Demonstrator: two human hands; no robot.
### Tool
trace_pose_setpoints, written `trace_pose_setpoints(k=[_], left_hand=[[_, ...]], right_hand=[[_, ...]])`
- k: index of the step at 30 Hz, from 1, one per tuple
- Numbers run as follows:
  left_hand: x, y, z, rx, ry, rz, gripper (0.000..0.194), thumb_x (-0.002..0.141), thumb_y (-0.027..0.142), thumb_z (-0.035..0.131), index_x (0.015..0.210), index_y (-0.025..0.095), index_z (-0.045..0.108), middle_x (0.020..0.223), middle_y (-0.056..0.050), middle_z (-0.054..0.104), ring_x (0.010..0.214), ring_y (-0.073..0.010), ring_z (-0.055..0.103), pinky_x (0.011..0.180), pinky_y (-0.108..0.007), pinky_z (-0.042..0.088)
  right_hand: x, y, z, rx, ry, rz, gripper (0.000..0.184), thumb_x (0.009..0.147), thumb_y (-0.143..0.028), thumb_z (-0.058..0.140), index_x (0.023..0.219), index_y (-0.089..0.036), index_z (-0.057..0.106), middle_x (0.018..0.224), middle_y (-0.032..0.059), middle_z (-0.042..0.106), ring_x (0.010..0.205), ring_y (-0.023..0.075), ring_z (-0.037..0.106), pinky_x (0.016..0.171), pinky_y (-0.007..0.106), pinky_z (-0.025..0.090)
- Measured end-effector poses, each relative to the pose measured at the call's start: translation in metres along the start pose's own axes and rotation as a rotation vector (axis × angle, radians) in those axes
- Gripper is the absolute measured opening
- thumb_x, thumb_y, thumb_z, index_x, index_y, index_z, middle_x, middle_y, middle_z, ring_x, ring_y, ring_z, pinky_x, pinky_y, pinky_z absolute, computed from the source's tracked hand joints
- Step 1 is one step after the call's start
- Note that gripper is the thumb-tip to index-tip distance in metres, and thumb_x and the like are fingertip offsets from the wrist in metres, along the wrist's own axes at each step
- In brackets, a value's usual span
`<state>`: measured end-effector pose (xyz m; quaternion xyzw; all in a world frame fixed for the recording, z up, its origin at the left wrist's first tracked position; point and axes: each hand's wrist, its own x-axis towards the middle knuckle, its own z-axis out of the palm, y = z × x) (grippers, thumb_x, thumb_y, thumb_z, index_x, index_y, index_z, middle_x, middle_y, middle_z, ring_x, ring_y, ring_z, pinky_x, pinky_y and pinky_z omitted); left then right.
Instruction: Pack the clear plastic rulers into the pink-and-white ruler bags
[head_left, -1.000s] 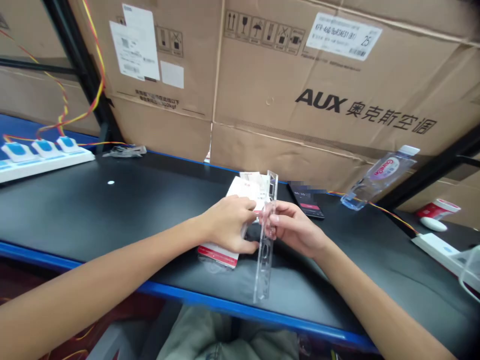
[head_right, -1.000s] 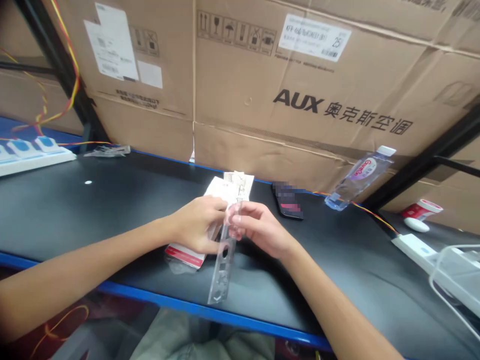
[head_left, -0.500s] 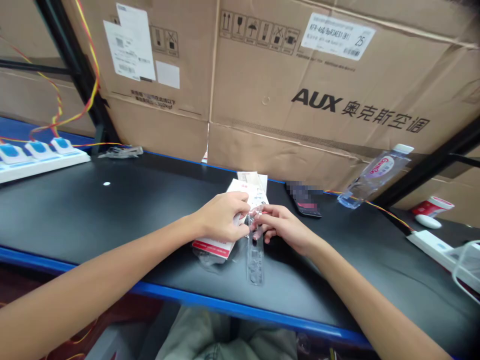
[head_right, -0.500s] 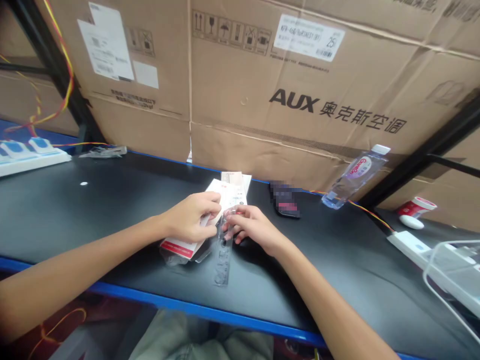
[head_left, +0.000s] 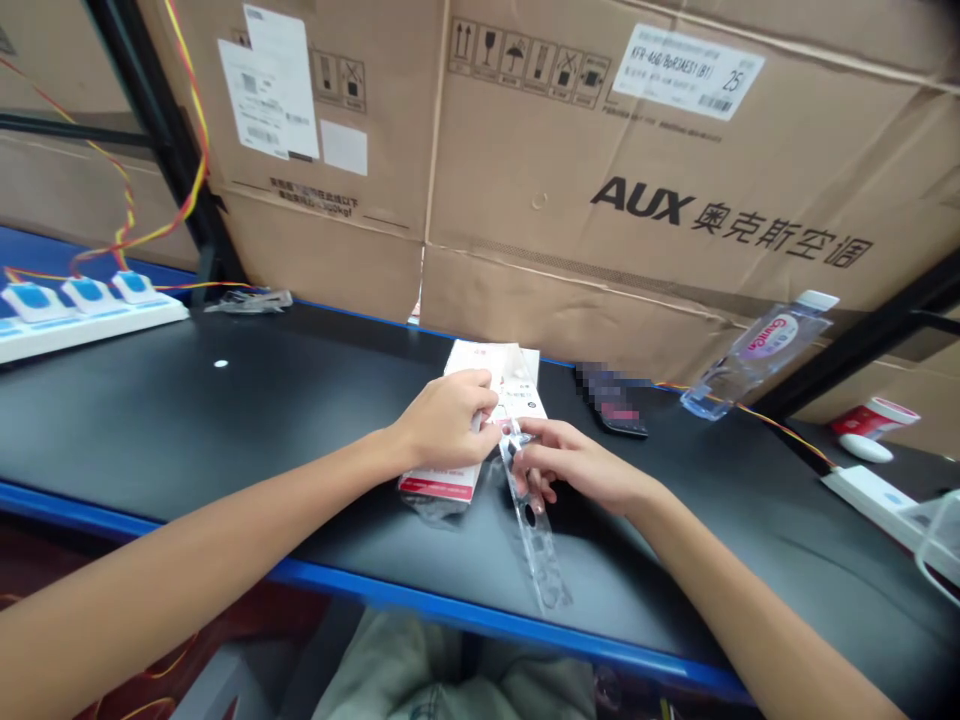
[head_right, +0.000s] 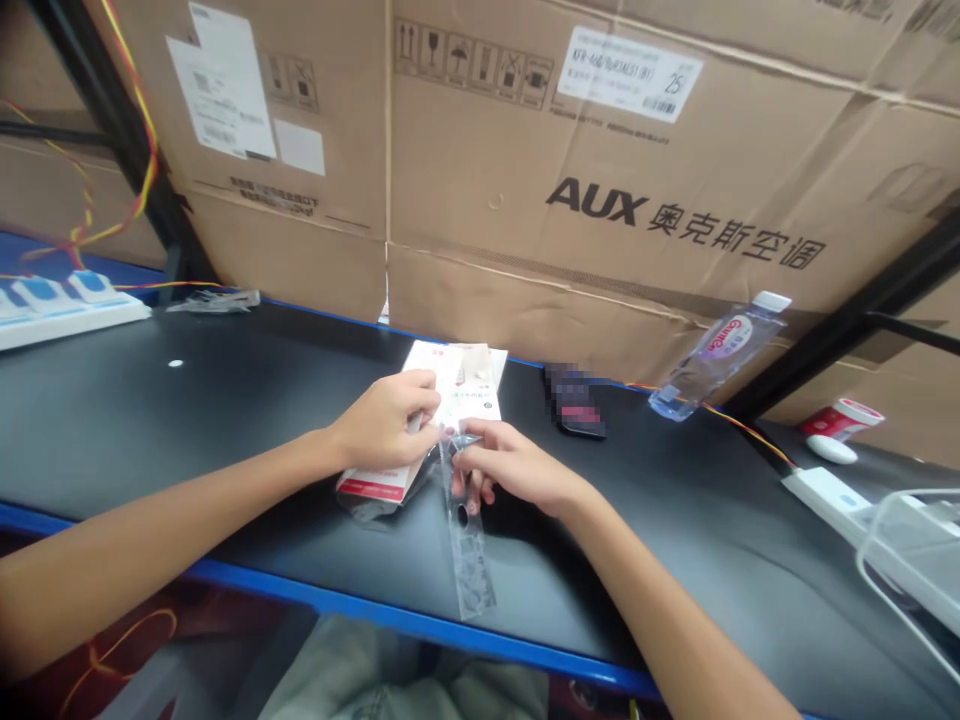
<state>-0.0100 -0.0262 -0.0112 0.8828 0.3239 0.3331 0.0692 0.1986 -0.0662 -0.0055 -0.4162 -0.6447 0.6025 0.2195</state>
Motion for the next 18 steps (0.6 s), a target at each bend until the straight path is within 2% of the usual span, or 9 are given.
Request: trace_pose_setpoints(k=[5, 10, 12, 18], left_hand=[[0.0003, -0.0014, 0.0016, 0.017, 0.039, -0.047, 0.030, 0.076, 0.025, 0.059, 0.059, 0.020, 0.036, 0.070, 0.000, 0.043, 0.062, -0.0132, 0.040, 0.057, -0.030, 0.032], [0.0013, -0.0047, 0.0038, 0.009, 0.070, -0.071, 0.027, 0.075, 0.024, 0.058, 0.059, 0.020, 0.036, 0.071, 0.000, 0.045, 0.062, -0.0132, 0.040, 0.058, -0.030, 0.032], [0.0013, -0.0055, 0.0043, -0.006, 0.068, -0.072, 0.026, 0.075, 0.023, 0.058, 0.060, 0.019, 0.037, 0.071, 0.000, 0.046, 0.062, -0.0132, 0.040, 0.058, -0.030, 0.032], [0.0005, -0.0037, 0.0066, -0.085, 0.038, -0.063, 0.028, 0.081, 0.024, 0.058, 0.060, 0.019, 0.040, 0.071, 0.001, 0.044, 0.063, -0.0125, 0.041, 0.059, -0.029, 0.033]], right_hand=[[-0.0007, -0.0007, 0.0002, -0.017, -0.014, -0.015, 0.018, 0.086, -0.028, 0.056, 0.101, -0.018, 0.054, 0.070, 0.0009, 0.071, 0.051, 0.0127, 0.064, 0.047, 0.022, 0.041], [-0.0031, -0.0003, -0.0006, -0.029, -0.029, 0.026, 0.043, 0.086, -0.025, 0.054, 0.128, -0.018, 0.050, 0.073, 0.0006, 0.071, 0.051, 0.0119, 0.063, 0.048, 0.021, 0.041], [-0.0040, -0.0003, -0.0009, -0.044, -0.048, 0.030, 0.048, 0.085, -0.023, 0.055, 0.133, -0.019, 0.049, 0.072, -0.0003, 0.070, 0.049, 0.0107, 0.061, 0.047, 0.020, 0.040], [-0.0012, 0.0028, 0.0010, -0.039, -0.015, 0.012, 0.043, 0.085, -0.023, 0.058, 0.127, -0.019, 0.055, 0.072, 0.0002, 0.071, 0.044, 0.0076, 0.052, 0.042, 0.018, 0.039]])
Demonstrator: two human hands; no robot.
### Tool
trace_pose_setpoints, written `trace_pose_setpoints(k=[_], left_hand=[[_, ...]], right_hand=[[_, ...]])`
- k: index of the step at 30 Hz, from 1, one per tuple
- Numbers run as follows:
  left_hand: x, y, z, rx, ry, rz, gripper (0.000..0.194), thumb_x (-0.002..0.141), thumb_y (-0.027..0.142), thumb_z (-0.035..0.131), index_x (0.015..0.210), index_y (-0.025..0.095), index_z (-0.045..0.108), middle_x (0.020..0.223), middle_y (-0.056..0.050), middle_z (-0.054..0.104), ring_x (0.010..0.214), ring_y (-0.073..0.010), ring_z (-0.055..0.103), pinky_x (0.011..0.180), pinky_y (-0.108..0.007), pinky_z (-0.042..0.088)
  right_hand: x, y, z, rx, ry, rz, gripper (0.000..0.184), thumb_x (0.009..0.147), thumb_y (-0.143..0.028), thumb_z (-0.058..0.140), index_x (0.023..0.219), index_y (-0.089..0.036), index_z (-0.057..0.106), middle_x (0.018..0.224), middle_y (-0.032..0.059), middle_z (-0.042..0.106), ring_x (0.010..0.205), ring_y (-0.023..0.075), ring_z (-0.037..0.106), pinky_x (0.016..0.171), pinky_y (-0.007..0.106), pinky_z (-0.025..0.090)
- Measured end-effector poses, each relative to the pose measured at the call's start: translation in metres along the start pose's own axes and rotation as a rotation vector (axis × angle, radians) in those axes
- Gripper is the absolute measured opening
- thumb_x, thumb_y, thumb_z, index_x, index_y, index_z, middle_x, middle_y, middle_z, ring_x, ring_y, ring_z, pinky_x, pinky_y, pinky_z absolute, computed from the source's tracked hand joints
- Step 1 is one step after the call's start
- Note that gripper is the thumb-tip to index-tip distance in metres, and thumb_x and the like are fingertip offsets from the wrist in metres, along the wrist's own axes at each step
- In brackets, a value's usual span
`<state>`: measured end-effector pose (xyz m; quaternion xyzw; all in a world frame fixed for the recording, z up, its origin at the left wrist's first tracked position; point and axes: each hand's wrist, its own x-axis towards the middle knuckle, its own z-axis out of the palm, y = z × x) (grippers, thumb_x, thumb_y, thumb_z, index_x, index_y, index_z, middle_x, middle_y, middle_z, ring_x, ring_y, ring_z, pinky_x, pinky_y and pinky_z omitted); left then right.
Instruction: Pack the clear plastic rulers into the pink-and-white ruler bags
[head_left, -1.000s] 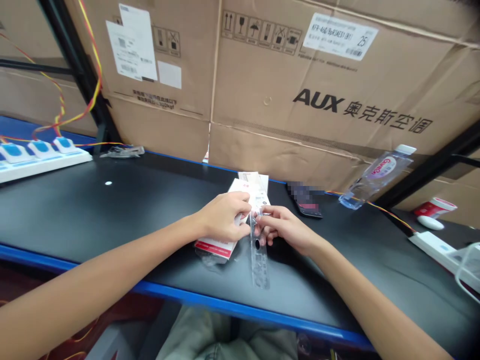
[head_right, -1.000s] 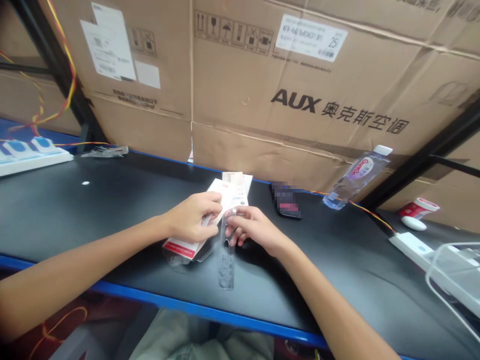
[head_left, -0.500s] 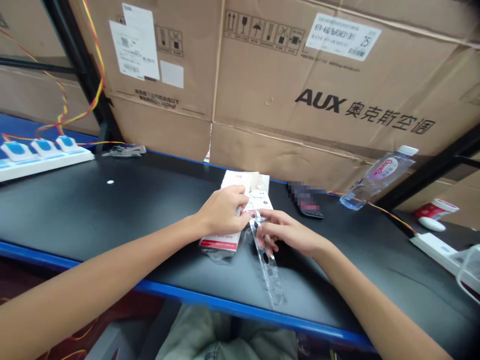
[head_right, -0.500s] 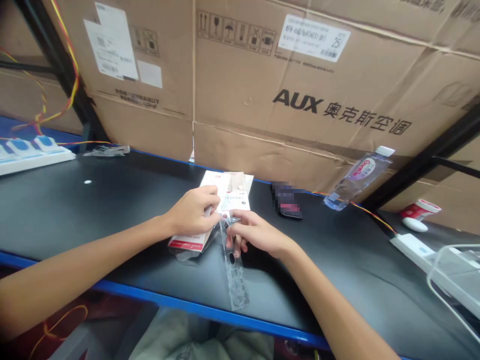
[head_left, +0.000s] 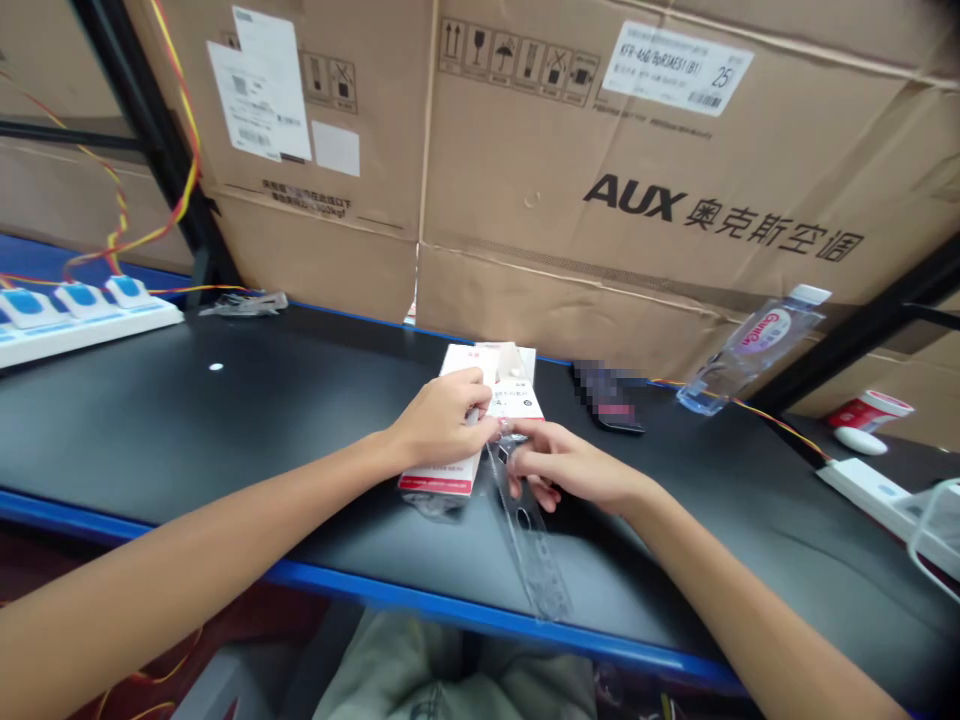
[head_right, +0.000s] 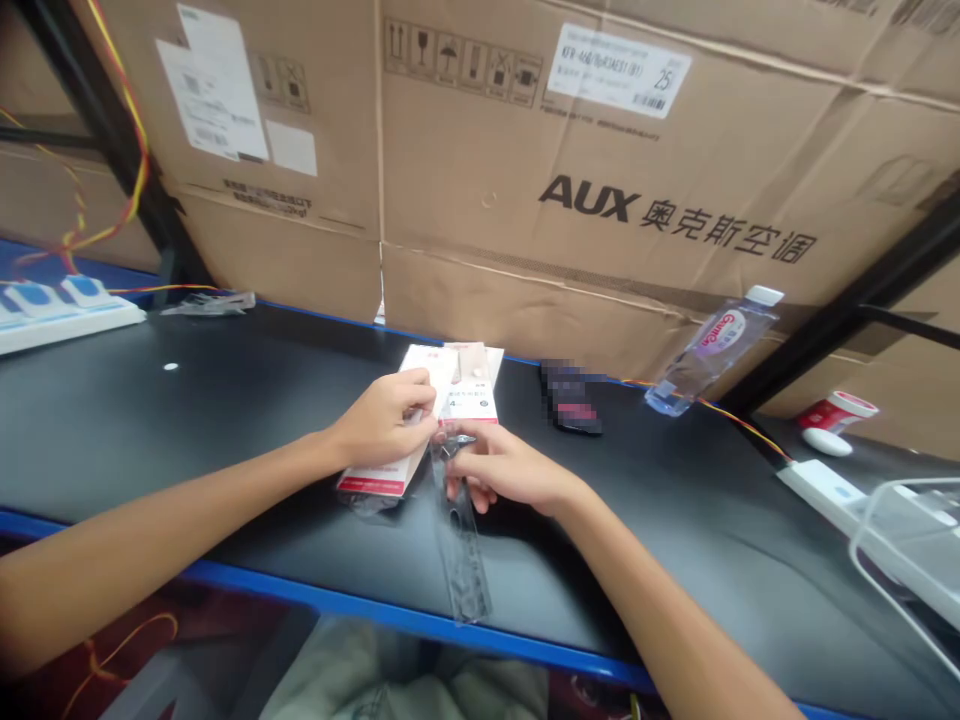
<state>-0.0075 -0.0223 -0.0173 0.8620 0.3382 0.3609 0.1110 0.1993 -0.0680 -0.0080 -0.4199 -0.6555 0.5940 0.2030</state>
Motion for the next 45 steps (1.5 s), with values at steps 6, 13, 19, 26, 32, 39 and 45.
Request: trace_pose_setpoints(k=[6, 13, 19, 26, 32, 39, 45], left_hand=[[-0.002, 0.006, 0.003, -0.027, -0.040, 0.054, 0.026, 0.084, 0.021, 0.056, 0.061, 0.018, 0.044, 0.071, 0.001, 0.046, 0.063, -0.0115, 0.043, 0.060, -0.027, 0.035], [-0.003, 0.011, 0.002, -0.039, -0.076, 0.119, 0.032, 0.088, 0.031, 0.056, 0.060, 0.017, 0.049, 0.071, 0.000, 0.045, 0.063, -0.0116, 0.043, 0.059, -0.026, 0.035], [-0.004, 0.011, 0.003, -0.042, -0.069, 0.170, 0.030, 0.081, 0.030, 0.062, 0.059, 0.017, 0.045, 0.069, 0.001, 0.043, 0.062, -0.0111, 0.041, 0.058, -0.026, 0.035], [-0.004, 0.010, 0.001, -0.087, -0.168, 0.207, 0.017, 0.075, 0.025, 0.064, 0.066, 0.017, 0.051, 0.075, 0.000, 0.048, 0.068, -0.0122, 0.047, 0.064, -0.025, 0.039], [-0.003, 0.007, 0.000, -0.066, -0.185, 0.159, 0.020, 0.077, 0.024, 0.060, 0.063, 0.018, 0.047, 0.073, 0.002, 0.045, 0.063, -0.0110, 0.042, 0.058, -0.026, 0.035], [-0.001, 0.006, 0.000, -0.092, -0.180, 0.142, 0.023, 0.075, 0.022, 0.061, 0.061, 0.018, 0.044, 0.071, 0.002, 0.044, 0.062, -0.0107, 0.042, 0.058, -0.026, 0.034], [-0.002, 0.003, 0.002, -0.104, -0.137, 0.134, 0.018, 0.075, 0.018, 0.060, 0.062, 0.017, 0.048, 0.071, 0.002, 0.044, 0.062, -0.0108, 0.044, 0.058, -0.026, 0.035]], right_hand=[[0.007, 0.003, 0.001, 0.080, 0.212, -0.033, 0.040, 0.084, -0.033, 0.068, 0.120, -0.017, 0.059, 0.070, 0.0000, 0.069, 0.041, 0.0054, 0.048, 0.040, 0.018, 0.034], [0.004, -0.002, -0.002, 0.155, 0.266, -0.001, 0.059, 0.083, -0.022, 0.066, 0.139, -0.012, 0.052, 0.060, -0.0012, 0.065, 0.048, 0.0084, 0.055, 0.045, 0.018, 0.036], [0.001, -0.002, 0.000, 0.163, 0.169, -0.042, 0.075, 0.084, -0.016, 0.064, 0.153, -0.009, 0.035, 0.063, 0.0003, 0.068, 0.050, 0.0092, 0.059, 0.047, 0.018, 0.040], [0.005, -0.001, -0.002, 0.121, 0.192, -0.065, 0.057, 0.087, -0.024, 0.067, 0.141, -0.014, 0.052, 0.069, 0.0007, 0.069, 0.048, 0.0081, 0.061, 0.044, 0.016, 0.042], [0.004, -0.001, -0.002, 0.077, 0.175, -0.058, 0.051, 0.086, -0.023, 0.067, 0.136, -0.016, 0.057, 0.073, 0.0021, 0.071, 0.051, 0.0103, 0.065, 0.046, 0.018, 0.044], [0.000, -0.003, -0.003, 0.060, 0.075, -0.119, 0.055, 0.087, -0.019, 0.065, 0.141, -0.019, 0.052, 0.096, 0.0063, 0.074, 0.059, 0.0103, 0.067, 0.053, 0.021, 0.049], [-0.004, -0.002, -0.003, -0.019, -0.090, -0.108, 0.098, 0.072, -0.019, 0.083, 0.153, -0.033, 0.030, 0.131, 0.0095, 0.061, 0.073, 0.0114, 0.069, 0.060, 0.023, 0.053]])
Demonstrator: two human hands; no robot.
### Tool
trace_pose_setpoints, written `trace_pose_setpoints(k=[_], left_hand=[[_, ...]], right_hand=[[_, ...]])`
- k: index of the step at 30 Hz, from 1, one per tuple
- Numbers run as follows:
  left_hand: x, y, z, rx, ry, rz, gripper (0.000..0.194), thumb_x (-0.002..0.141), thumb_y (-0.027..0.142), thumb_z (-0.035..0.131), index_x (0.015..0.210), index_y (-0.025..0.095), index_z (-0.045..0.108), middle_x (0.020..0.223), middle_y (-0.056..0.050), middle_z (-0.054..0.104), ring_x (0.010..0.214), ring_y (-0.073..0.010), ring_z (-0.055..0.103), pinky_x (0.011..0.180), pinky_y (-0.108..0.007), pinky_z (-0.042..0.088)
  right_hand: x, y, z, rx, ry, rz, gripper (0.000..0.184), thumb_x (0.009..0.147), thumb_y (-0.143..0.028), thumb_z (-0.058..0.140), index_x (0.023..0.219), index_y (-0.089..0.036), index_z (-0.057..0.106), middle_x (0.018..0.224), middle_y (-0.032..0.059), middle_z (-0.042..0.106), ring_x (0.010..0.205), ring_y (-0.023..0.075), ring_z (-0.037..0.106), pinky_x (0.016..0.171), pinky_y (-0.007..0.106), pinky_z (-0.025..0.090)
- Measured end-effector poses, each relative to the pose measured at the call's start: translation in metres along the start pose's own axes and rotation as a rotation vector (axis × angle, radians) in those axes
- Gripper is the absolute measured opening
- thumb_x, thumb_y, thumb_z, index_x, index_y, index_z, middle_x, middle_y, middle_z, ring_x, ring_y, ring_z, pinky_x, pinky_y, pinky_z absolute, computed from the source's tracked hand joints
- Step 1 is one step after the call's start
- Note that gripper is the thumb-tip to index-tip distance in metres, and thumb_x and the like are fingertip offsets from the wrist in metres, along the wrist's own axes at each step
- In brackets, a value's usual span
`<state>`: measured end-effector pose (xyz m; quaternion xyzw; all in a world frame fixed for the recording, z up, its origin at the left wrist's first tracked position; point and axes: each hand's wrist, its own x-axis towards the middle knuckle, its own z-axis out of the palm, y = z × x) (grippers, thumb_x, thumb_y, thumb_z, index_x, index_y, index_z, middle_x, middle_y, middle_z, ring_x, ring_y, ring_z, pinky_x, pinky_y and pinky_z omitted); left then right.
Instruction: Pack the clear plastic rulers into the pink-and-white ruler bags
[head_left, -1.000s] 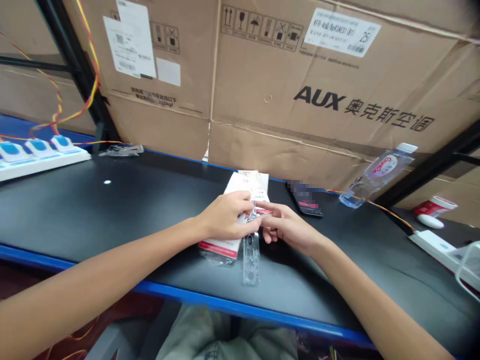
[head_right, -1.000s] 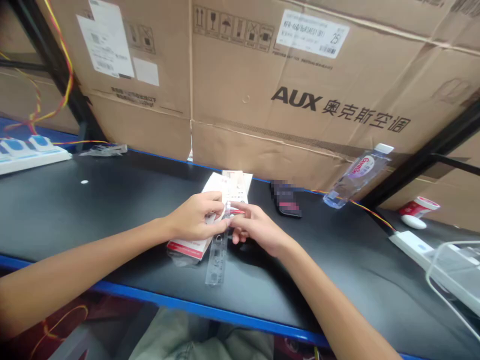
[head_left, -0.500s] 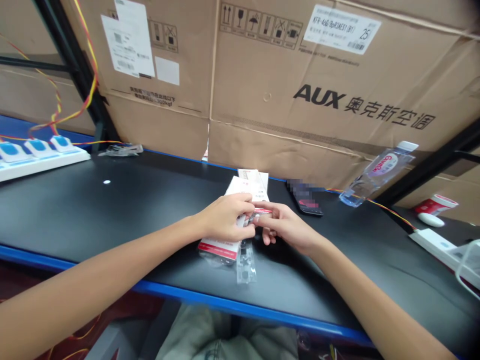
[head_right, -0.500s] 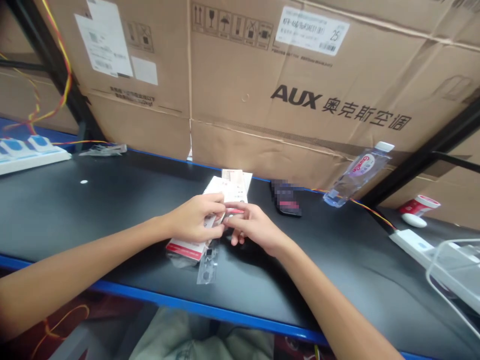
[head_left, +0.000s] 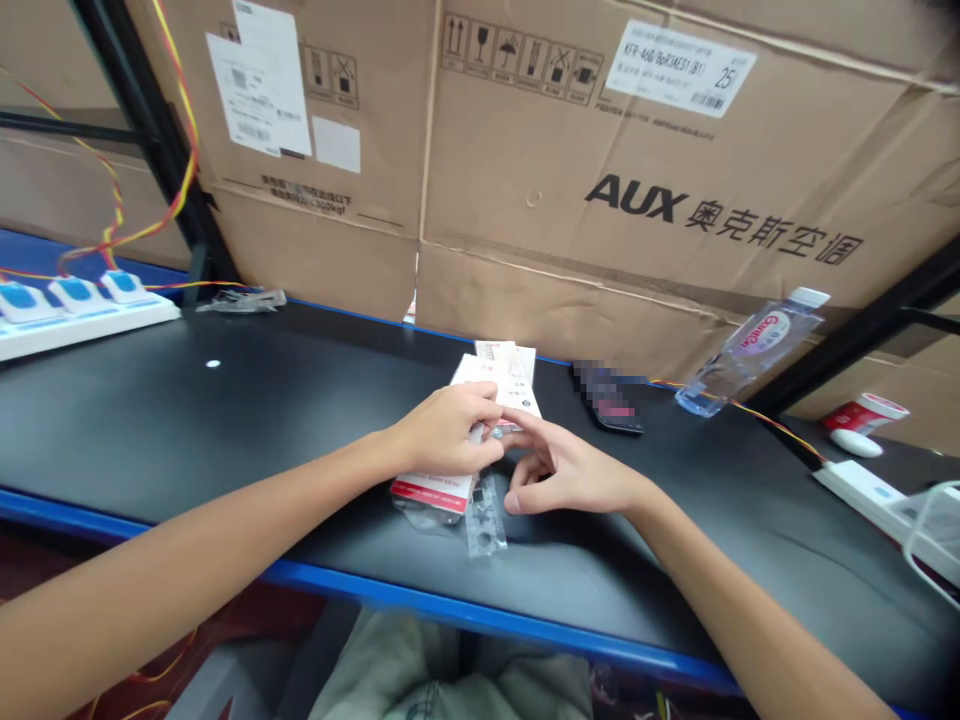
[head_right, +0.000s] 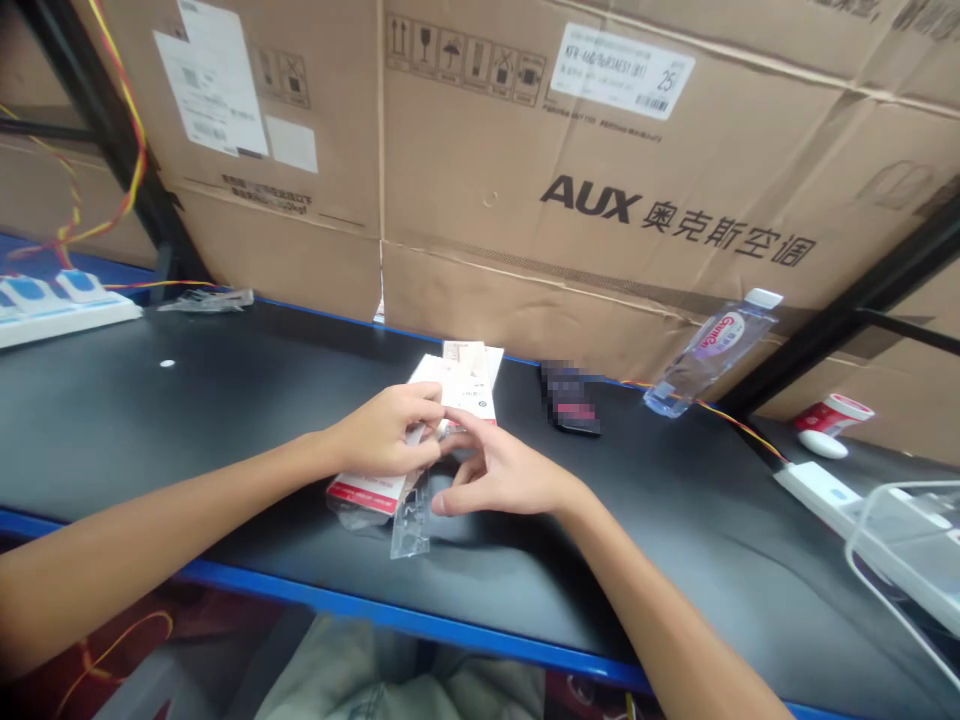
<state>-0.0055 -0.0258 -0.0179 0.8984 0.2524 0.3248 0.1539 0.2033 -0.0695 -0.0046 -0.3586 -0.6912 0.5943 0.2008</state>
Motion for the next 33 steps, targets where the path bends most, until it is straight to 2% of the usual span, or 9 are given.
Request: trace_pose_setpoints(k=[5, 10, 15, 20, 26, 29, 33], left_hand=[[0.001, 0.003, -0.001, -0.003, 0.013, -0.017, 0.019, 0.074, 0.016, 0.058, 0.060, 0.017, 0.046, 0.070, 0.002, 0.044, 0.061, -0.0109, 0.043, 0.057, -0.027, 0.034], [0.001, 0.004, -0.003, -0.005, 0.012, -0.031, 0.018, 0.073, 0.016, 0.056, 0.058, 0.017, 0.046, 0.070, 0.001, 0.043, 0.061, -0.0111, 0.042, 0.055, -0.027, 0.033], [0.001, 0.005, -0.005, 0.003, -0.043, -0.057, 0.016, 0.071, 0.016, 0.057, 0.058, 0.017, 0.049, 0.070, 0.001, 0.044, 0.060, -0.0113, 0.042, 0.055, -0.027, 0.034], [0.002, 0.007, -0.006, 0.000, -0.040, -0.069, 0.015, 0.071, 0.016, 0.057, 0.058, 0.017, 0.050, 0.070, 0.001, 0.045, 0.061, -0.0117, 0.044, 0.056, -0.027, 0.034], [0.002, 0.003, -0.007, 0.048, 0.021, -0.090, 0.017, 0.075, 0.020, 0.059, 0.060, 0.017, 0.052, 0.071, 0.001, 0.045, 0.064, -0.0124, 0.045, 0.059, -0.028, 0.036], [0.002, 0.000, -0.008, 0.058, 0.043, -0.123, 0.022, 0.077, 0.024, 0.060, 0.058, 0.017, 0.050, 0.072, 0.001, 0.046, 0.065, -0.0124, 0.046, 0.061, -0.028, 0.036], [0.002, -0.004, -0.007, 0.066, 0.051, -0.122, 0.020, 0.072, 0.016, 0.058, 0.056, 0.017, 0.046, 0.071, 0.001, 0.044, 0.064, -0.0118, 0.044, 0.060, -0.028, 0.035]], right_hand=[[-0.001, 0.001, 0.005, -0.112, 0.062, 0.001, 0.113, 0.067, -0.031, 0.089, 0.156, -0.035, 0.020, 0.124, 0.0082, 0.062, 0.072, 0.0128, 0.069, 0.060, 0.025, 0.056], [0.000, 0.001, 0.007, -0.114, 0.053, -0.009, 0.116, 0.060, -0.031, 0.093, 0.154, -0.032, 0.024, 0.116, 0.0069, 0.063, 0.071, 0.0120, 0.067, 0.060, 0.025, 0.057], [0.000, 0.002, 0.006, -0.103, 0.021, -0.014, 0.113, 0.064, -0.030, 0.090, 0.155, -0.029, 0.023, 0.110, 0.0060, 0.064, 0.073, 0.0124, 0.067, 0.063, 0.025, 0.056], [0.000, 0.003, 0.002, -0.163, -0.036, -0.065, 0.124, 0.060, -0.029, 0.093, 0.157, -0.032, 0.016, 0.118, 0.0057, 0.061, 0.079, 0.0122, 0.065, 0.064, 0.022, 0.052], [-0.002, 0.004, 0.000, -0.250, -0.039, -0.076, 0.146, 0.056, -0.031, 0.095, 0.158, -0.036, -0.010, 0.135, 0.0109, 0.050, 0.089, 0.0154, 0.065, 0.068, 0.025, 0.052], [-0.003, 0.004, 0.004, -0.266, 0.007, -0.066, 0.144, 0.058, -0.031, 0.094, 0.158, -0.036, -0.009, 0.129, 0.0093, 0.055, 0.089, 0.0155, 0.064, 0.067, 0.025, 0.053], [-0.001, 0.004, 0.009, -0.224, 0.080, -0.093, 0.130, 0.063, -0.031, 0.091, 0.159, -0.037, 0.002, 0.125, 0.0069, 0.057, 0.081, 0.0128, 0.065, 0.064, 0.024, 0.052]])
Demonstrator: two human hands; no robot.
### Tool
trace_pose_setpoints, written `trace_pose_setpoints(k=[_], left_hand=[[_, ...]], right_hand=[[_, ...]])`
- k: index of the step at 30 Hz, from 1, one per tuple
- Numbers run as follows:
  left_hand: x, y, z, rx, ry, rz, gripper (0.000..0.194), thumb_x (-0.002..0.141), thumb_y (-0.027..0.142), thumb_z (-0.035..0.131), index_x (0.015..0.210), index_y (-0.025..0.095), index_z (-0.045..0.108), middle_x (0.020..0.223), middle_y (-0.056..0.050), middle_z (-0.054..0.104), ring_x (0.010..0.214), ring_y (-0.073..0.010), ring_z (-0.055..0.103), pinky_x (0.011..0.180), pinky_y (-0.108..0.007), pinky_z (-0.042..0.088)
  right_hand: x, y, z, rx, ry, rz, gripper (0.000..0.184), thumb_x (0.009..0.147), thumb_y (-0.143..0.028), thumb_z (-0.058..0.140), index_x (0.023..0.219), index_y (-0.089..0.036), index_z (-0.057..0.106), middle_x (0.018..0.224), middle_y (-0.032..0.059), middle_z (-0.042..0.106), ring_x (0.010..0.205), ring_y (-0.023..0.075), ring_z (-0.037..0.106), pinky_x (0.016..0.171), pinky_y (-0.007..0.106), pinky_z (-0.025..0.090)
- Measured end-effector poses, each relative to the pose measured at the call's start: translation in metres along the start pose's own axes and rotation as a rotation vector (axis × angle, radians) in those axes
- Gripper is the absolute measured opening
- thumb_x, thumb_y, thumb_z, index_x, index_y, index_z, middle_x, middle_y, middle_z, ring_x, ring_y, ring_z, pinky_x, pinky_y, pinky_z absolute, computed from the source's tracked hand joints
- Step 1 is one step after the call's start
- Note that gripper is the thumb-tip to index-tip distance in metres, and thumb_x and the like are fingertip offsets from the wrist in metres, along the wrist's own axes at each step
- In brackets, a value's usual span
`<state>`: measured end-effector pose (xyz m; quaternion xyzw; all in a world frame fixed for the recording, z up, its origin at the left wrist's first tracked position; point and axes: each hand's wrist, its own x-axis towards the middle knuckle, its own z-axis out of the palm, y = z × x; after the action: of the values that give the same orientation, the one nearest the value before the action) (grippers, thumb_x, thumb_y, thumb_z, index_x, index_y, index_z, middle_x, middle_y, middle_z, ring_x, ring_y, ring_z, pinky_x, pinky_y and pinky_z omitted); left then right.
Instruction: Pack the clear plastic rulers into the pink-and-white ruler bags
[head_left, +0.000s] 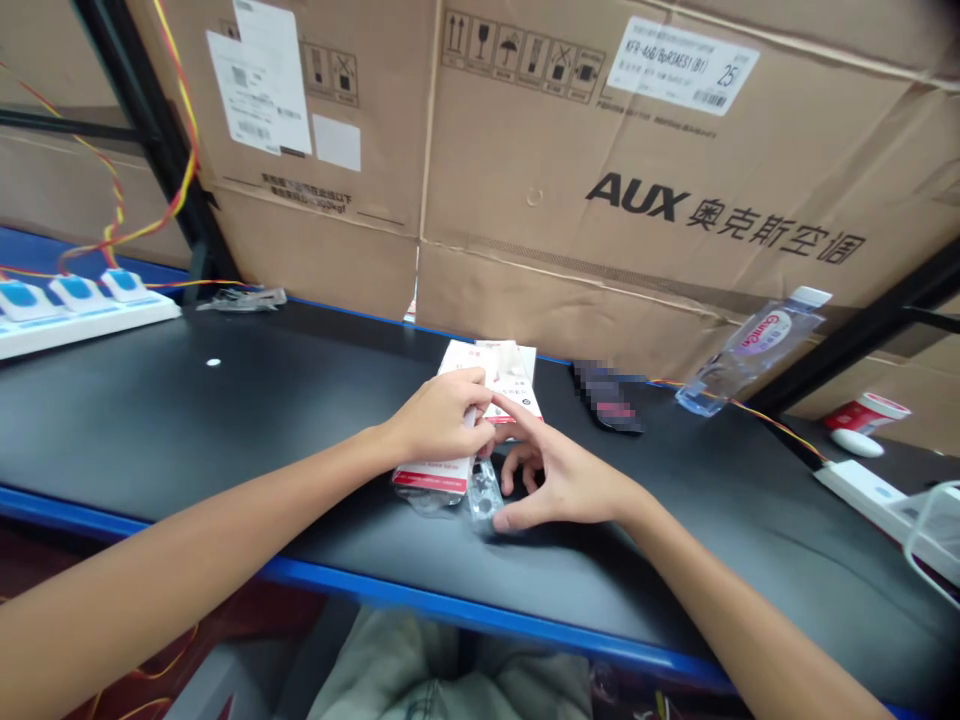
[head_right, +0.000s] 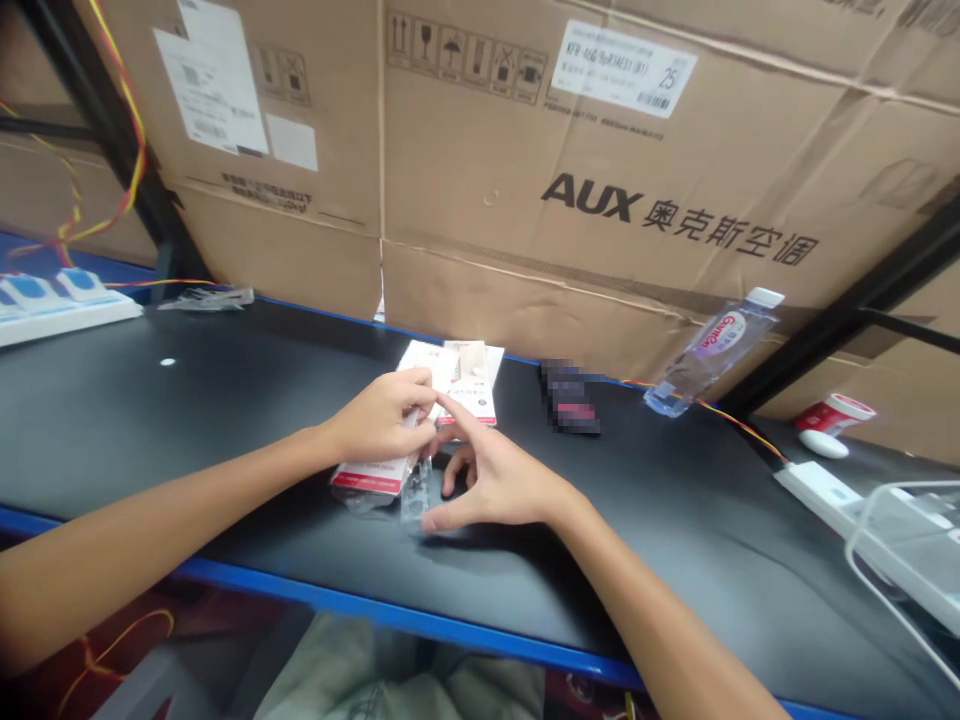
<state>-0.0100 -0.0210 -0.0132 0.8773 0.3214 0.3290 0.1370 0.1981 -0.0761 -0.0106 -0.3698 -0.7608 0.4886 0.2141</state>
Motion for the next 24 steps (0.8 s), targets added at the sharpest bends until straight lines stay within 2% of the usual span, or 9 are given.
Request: trace_pose_setpoints(k=[6, 13, 18, 24], left_hand=[[-0.0010, -0.0001, 0.0031, 0.007, 0.008, 0.008, 0.023, 0.077, 0.016, 0.053, 0.059, 0.018, 0.040, 0.070, 0.002, 0.040, 0.061, -0.0113, 0.040, 0.057, -0.028, 0.032], [-0.0024, 0.0003, 0.0034, 0.024, -0.001, 0.016, 0.024, 0.080, 0.017, 0.053, 0.060, 0.018, 0.040, 0.071, 0.002, 0.039, 0.061, -0.0112, 0.039, 0.056, -0.028, 0.031], [-0.0010, -0.0027, 0.0047, 0.037, -0.013, 0.027, 0.023, 0.080, 0.019, 0.055, 0.061, 0.018, 0.044, 0.072, 0.001, 0.042, 0.063, -0.0120, 0.042, 0.058, -0.028, 0.032], [-0.0017, -0.0003, 0.0059, 0.016, -0.017, 0.008, 0.027, 0.081, 0.024, 0.057, 0.060, 0.018, 0.042, 0.073, 0.002, 0.043, 0.064, -0.0118, 0.041, 0.058, -0.027, 0.032]], right_hand=[[0.0042, 0.0021, 0.0034, -0.038, 0.114, -0.044, 0.102, 0.074, -0.034, 0.083, 0.156, -0.033, 0.024, 0.101, 0.0018, 0.063, 0.066, 0.0112, 0.062, 0.062, 0.027, 0.054], [0.0049, -0.0013, 0.0004, -0.198, 0.180, -0.091, 0.087, 0.074, -0.046, 0.081, 0.149, -0.030, 0.040, 0.086, -0.0009, 0.065, 0.063, 0.0122, 0.060, 0.060, 0.026, 0.053], [0.0050, -0.0023, -0.0011, -0.316, 0.182, -0.091, 0.066, 0.076, -0.050, 0.078, 0.133, -0.025, 0.057, 0.078, -0.0010, 0.065, 0.059, 0.0122, 0.059, 0.058, 0.025, 0.049], [0.0049, 0.0007, -0.0030, -0.351, 0.232, -0.033, 0.060, 0.067, -0.060, 0.081, 0.108, -0.021, 0.063, 0.075, -0.0002, 0.065, 0.061, 0.0139, 0.059, 0.058, 0.026, 0.048]])
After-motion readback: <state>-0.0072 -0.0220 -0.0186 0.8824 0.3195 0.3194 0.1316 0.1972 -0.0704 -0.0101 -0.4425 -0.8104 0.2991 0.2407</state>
